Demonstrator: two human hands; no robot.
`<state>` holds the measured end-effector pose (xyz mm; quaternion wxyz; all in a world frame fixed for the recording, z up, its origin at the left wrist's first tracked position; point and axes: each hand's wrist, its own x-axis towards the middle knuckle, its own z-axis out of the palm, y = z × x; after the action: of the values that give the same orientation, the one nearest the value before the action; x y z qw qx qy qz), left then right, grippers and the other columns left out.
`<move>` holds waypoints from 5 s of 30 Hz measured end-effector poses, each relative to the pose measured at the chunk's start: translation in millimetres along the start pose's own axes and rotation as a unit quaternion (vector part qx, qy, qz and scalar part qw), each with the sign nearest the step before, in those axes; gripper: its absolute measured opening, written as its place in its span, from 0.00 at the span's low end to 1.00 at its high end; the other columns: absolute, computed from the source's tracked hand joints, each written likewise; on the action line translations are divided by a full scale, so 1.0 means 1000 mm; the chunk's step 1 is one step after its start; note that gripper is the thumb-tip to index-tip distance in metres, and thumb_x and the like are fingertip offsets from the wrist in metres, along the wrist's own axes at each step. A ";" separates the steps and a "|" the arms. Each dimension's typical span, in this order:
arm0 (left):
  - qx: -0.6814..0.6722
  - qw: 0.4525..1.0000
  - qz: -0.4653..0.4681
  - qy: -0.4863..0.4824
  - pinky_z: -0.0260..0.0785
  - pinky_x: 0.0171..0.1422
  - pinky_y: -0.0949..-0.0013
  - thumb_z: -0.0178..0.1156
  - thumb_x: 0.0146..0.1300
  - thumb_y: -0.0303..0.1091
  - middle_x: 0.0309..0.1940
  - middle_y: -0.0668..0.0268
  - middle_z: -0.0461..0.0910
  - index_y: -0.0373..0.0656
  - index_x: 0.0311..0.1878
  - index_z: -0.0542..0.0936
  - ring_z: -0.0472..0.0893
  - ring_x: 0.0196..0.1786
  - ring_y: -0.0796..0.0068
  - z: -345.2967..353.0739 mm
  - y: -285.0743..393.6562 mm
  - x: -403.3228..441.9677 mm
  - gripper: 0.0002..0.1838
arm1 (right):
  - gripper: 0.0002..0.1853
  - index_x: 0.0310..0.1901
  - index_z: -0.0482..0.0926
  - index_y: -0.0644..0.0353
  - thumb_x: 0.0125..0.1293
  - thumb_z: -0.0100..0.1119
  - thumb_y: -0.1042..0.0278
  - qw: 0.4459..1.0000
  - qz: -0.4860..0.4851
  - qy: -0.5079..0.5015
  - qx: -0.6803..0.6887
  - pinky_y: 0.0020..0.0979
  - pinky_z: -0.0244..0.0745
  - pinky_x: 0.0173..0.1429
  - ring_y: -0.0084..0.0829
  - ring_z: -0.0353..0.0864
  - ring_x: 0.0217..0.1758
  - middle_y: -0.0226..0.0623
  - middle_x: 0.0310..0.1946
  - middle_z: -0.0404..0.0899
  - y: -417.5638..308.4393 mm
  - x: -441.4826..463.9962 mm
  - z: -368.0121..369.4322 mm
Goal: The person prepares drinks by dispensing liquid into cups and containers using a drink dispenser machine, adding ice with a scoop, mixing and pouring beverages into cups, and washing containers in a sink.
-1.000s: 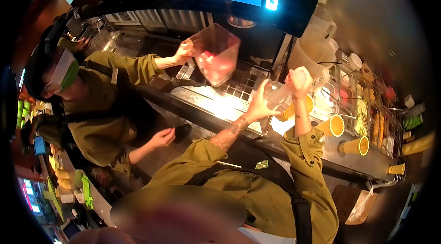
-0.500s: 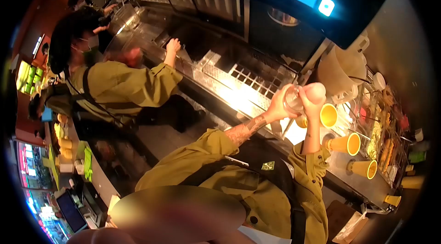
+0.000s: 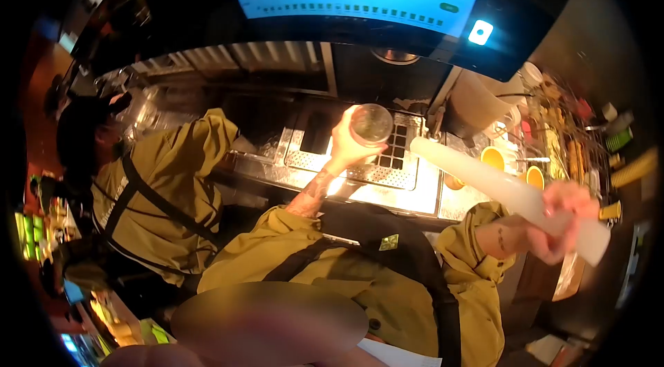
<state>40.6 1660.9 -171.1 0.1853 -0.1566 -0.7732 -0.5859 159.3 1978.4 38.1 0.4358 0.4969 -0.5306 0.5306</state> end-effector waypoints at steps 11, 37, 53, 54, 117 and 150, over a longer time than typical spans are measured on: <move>-0.014 0.998 -0.048 -0.038 0.73 0.59 0.62 0.82 0.29 0.43 0.48 0.54 0.79 0.37 0.61 0.66 0.80 0.52 0.64 -0.013 -0.025 -0.001 0.53 | 0.13 0.36 0.78 0.66 0.45 0.64 0.77 0.910 0.101 -0.015 -0.402 0.25 0.76 0.38 0.29 0.81 0.27 0.41 0.44 0.83 0.127 0.047 0.168; -0.033 0.989 -0.068 -0.124 0.71 0.59 0.64 0.84 0.24 0.45 0.50 0.54 0.77 0.37 0.61 0.65 0.78 0.53 0.65 0.042 -0.062 0.109 0.56 | 0.10 0.32 0.78 0.69 0.45 0.64 0.81 0.860 -0.020 -0.100 -0.499 0.28 0.79 0.35 0.31 0.82 0.28 0.47 0.31 0.80 0.100 0.049 0.105; 0.001 0.996 0.008 -0.089 0.74 0.52 0.65 0.83 0.27 0.43 0.47 0.55 0.78 0.36 0.59 0.66 0.79 0.46 0.66 0.044 -0.052 0.115 0.52 | 0.08 0.28 0.79 0.59 0.41 0.60 0.76 0.880 0.001 -0.078 -0.468 0.33 0.81 0.44 0.35 0.80 0.27 0.35 0.26 0.79 0.063 0.048 0.131; 0.037 0.995 0.006 -0.091 0.74 0.52 0.64 0.83 0.27 0.44 0.47 0.55 0.78 0.36 0.59 0.66 0.79 0.47 0.66 0.043 -0.045 0.116 0.53 | 0.05 0.24 0.77 0.57 0.40 0.59 0.76 0.874 -0.045 -0.067 -0.480 0.35 0.81 0.46 0.38 0.81 0.29 0.35 0.27 0.80 0.075 0.054 0.134; -0.174 0.791 -0.540 -0.227 0.80 0.36 0.71 0.59 0.62 0.34 0.40 0.54 0.81 0.33 0.44 0.75 0.82 0.32 0.67 -0.116 -0.116 0.005 0.14 | 0.14 0.41 0.83 0.61 0.67 0.56 0.58 0.727 0.638 0.129 -0.217 0.28 0.74 0.35 0.30 0.79 0.27 0.36 0.27 0.82 0.138 -0.262 0.075; -0.212 0.846 -0.423 -0.245 0.79 0.32 0.71 0.55 0.66 0.39 0.34 0.61 0.80 0.37 0.41 0.75 0.81 0.28 0.70 -0.137 -0.136 0.007 0.13 | 0.17 0.50 0.80 0.60 0.59 0.54 0.66 0.487 0.692 -0.335 -0.414 0.44 0.78 0.53 0.46 0.81 0.50 0.49 0.44 0.82 0.295 -0.235 0.284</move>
<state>-14.0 1493.3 -250.1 -0.3137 0.0121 -0.6418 -0.6997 -84.8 1693.9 -248.7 -0.1275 -0.1280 -0.9681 0.1737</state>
